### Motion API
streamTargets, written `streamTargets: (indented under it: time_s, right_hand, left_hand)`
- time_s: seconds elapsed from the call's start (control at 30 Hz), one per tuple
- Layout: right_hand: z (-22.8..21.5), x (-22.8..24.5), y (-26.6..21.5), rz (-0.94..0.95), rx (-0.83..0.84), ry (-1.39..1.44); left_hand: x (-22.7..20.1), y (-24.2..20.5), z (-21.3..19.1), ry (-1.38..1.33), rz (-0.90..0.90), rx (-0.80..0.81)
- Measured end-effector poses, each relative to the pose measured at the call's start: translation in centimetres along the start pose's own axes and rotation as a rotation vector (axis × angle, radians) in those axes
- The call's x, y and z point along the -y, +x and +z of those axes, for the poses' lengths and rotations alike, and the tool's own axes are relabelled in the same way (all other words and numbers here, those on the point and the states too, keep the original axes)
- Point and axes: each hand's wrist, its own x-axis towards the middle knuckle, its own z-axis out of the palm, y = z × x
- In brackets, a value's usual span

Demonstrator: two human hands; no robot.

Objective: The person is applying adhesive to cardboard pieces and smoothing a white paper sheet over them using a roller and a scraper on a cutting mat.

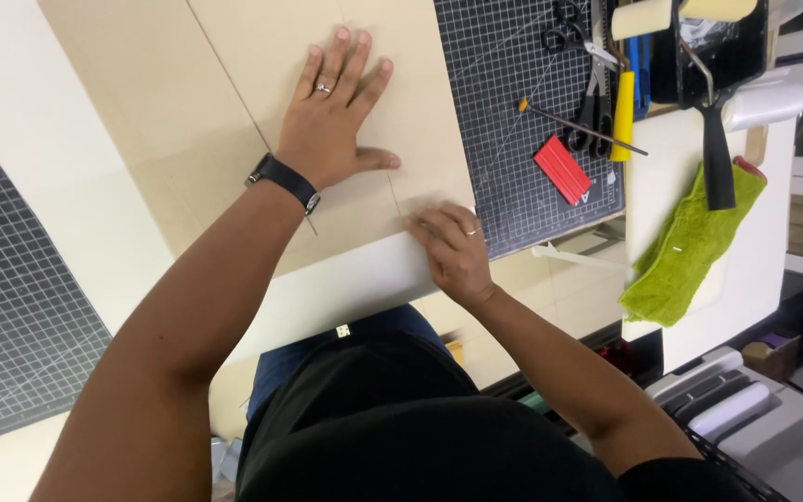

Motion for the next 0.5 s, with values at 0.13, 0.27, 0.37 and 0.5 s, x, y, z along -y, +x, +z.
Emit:
streamTargets:
  time_s: [0.13, 0.27, 0.37, 0.5]
  right_hand:
    - [-0.6, 0.9, 1.0, -0.054, 0.06, -0.102]
    - [-1.7, 2.1, 2.0, -0.135, 0.177, -0.299]
    - [-1.6, 2.6, 2.1, -0.159, 0.237, -0.386]
    - [-0.3, 2.3, 0.8, -0.184, 0.322, -0.383]
  left_hand:
    - [-0.1, 0.3, 0.2, 0.017, -0.022, -0.029]
    - [-0.4, 0.1, 0.9, 0.046, -0.052, -0.008]
    - [-0.7, 0.1, 1.2, 0.109, -0.082, 0.013]
    - [-0.3, 0.5, 1.0, 0.161, -0.034, -0.063]
